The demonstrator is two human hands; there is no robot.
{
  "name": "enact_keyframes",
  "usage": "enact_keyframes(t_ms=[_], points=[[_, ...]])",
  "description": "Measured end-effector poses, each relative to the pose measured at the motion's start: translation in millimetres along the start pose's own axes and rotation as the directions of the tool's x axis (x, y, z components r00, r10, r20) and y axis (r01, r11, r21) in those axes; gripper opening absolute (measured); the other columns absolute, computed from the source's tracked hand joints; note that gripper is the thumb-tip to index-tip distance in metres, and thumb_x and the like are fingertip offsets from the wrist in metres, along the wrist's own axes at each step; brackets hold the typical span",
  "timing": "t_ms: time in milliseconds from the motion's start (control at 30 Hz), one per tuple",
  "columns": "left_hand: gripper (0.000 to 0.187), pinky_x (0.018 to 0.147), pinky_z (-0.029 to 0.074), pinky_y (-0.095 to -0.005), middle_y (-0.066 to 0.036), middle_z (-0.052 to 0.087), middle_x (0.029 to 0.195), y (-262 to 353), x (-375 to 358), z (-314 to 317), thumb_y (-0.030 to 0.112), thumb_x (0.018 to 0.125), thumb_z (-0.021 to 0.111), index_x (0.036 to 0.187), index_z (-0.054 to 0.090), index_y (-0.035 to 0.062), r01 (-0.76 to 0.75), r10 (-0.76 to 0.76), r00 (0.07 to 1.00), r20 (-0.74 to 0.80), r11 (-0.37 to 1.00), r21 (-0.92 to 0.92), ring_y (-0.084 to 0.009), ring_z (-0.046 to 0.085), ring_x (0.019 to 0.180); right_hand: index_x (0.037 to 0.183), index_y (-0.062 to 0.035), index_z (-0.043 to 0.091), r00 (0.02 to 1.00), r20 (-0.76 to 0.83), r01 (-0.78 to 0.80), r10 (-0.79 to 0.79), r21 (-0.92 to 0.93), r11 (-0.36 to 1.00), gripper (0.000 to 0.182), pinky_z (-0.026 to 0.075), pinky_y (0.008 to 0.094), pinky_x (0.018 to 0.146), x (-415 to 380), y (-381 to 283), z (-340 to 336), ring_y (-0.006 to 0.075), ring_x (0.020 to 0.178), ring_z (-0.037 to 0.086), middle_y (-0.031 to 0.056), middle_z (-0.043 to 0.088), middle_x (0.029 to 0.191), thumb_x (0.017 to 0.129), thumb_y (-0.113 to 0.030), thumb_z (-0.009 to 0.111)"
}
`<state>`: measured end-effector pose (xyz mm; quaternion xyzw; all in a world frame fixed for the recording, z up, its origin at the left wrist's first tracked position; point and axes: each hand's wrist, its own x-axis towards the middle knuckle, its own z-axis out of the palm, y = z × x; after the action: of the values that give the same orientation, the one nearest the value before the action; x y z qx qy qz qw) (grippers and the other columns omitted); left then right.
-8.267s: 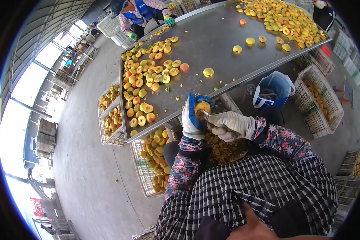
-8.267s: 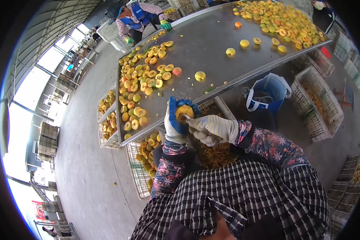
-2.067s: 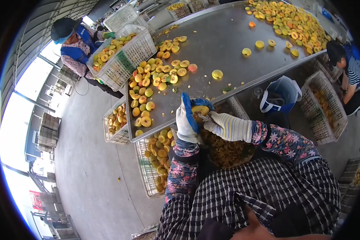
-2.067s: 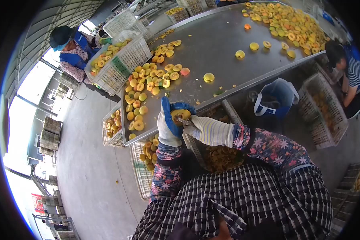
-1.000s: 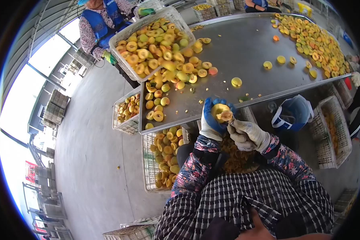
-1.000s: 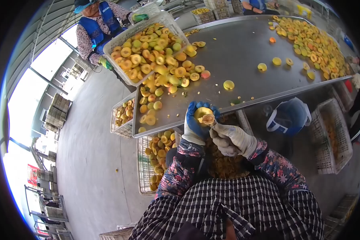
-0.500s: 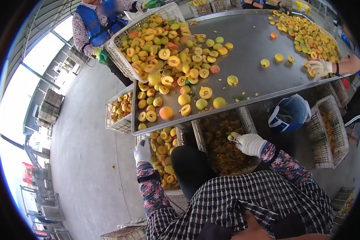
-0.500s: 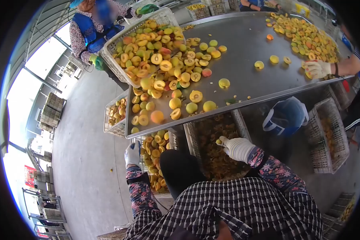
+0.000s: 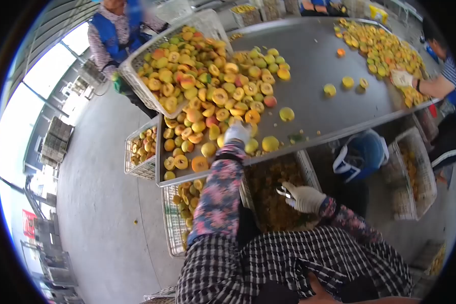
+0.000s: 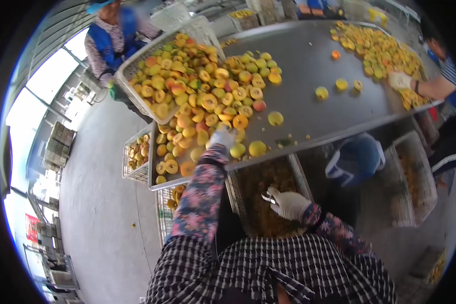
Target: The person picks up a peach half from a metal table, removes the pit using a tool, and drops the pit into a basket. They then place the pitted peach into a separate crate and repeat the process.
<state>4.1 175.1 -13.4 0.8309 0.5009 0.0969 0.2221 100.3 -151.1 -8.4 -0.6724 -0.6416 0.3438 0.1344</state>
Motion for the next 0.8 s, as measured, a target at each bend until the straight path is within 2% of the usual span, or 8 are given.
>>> enact_keyframes(t_ms=[100,267,367,433,500,567,733,800], points=[[0.063,0.098,0.050,-0.0435,-0.024,0.066,0.120,9.5,41.5,44.9,0.049,0.087,0.063,0.128,0.058,0.0020,0.195,-0.196,0.980,0.036,0.981,0.015,-0.0354,0.063,0.114,0.139,-0.0011,0.039,1.000,0.013,-0.008,0.008,0.020,1.000,0.056,0.051,0.0501,0.075,7.3,26.0,4.8,0.0441,0.083,0.066,0.0263,0.068,0.088,0.095,-0.030,0.057],[0.066,0.100,0.049,-0.0394,-0.023,0.062,0.129,19.7,38.8,48.9,0.040,0.079,0.075,0.131,0.058,0.0025,0.031,-0.027,0.976,0.216,0.999,-0.015,-0.0322,0.062,0.119,0.135,0.0007,0.044,0.995,0.080,-0.062,0.057,0.058,0.996,0.053,0.051,0.0479,0.077,2.8,21.5,-7.8,0.0426,0.087,0.066,0.0269,0.067,0.092,0.095,-0.033,0.057],[0.069,0.096,0.051,-0.0361,-0.019,0.065,0.126,2.1,39.2,53.1,0.037,0.078,0.077,0.134,0.056,0.0027,0.164,-0.082,0.972,0.220,0.906,-0.390,-0.0282,0.065,0.113,0.130,0.0009,0.049,0.998,0.048,-0.047,0.044,0.049,0.998,0.049,0.051,0.0468,0.079,3.5,23.0,-12.1,0.0421,0.090,0.066,0.0270,0.067,0.094,0.096,-0.033,0.057],[0.038,0.092,0.054,-0.0384,-0.008,0.065,0.106,21.2,-6.2,13.6,0.011,0.086,0.068,0.123,0.059,0.0046,0.306,-0.046,0.952,0.303,0.072,-0.949,-0.0245,0.064,0.103,0.128,0.0008,0.051,1.000,-0.020,-0.009,0.012,0.130,0.992,0.047,0.051,0.0463,0.080,3.1,18.2,-11.6,0.0419,0.092,0.066,0.0272,0.067,0.095,0.096,-0.033,0.057],[0.035,0.096,0.054,-0.0456,-0.010,0.063,0.110,10.1,-33.5,3.8,0.004,0.089,0.061,0.123,0.057,0.0068,0.316,0.114,0.947,0.300,-0.488,-0.813,-0.0286,0.062,0.108,0.126,0.0004,0.052,0.990,-0.138,0.047,-0.008,0.284,0.958,0.044,0.051,0.0457,0.080,0.0,6.0,-21.4,0.0416,0.093,0.066,0.0276,0.066,0.095,0.096,-0.032,0.057],[0.036,0.099,0.052,-0.0495,-0.011,0.060,0.119,36.8,-96.5,-24.1,0.006,0.091,0.060,0.127,0.054,0.0091,0.022,0.110,0.993,-0.046,-0.544,-0.839,-0.0303,0.061,0.110,0.125,-0.0002,0.052,0.883,-0.406,0.366,-0.234,0.285,0.886,0.041,0.051,0.0451,0.078,0.0,-2.9,-22.0,0.0421,0.092,0.066,0.0278,0.066,0.095,0.097,-0.030,0.056],[0.037,0.100,0.051,-0.0459,-0.012,0.054,0.128,53.0,-166.5,-37.8,0.026,0.100,0.059,0.129,0.049,0.0057,0.124,0.194,0.981,-0.013,-0.673,-0.729,-0.0301,0.060,0.111,0.123,-0.0006,0.048,0.771,-0.576,0.389,-0.272,0.089,0.917,0.038,0.052,0.0464,0.069,-5.7,-72.6,-65.2,0.0413,0.084,0.066,0.0237,0.066,0.089,0.096,-0.024,0.059],[0.042,0.100,0.052,-0.0446,-0.015,0.053,0.128,56.1,-174.8,-24.8,0.024,0.100,0.059,0.133,0.044,0.0028,-0.134,0.180,0.959,-0.219,-0.393,-0.910,-0.0294,0.059,0.112,0.118,-0.0005,0.048,0.752,-0.574,0.376,-0.324,-0.031,0.926,0.035,0.052,0.0462,0.067,0.3,-84.0,-66.4,0.0407,0.081,0.067,0.0228,0.067,0.086,0.096,-0.024,0.060]])
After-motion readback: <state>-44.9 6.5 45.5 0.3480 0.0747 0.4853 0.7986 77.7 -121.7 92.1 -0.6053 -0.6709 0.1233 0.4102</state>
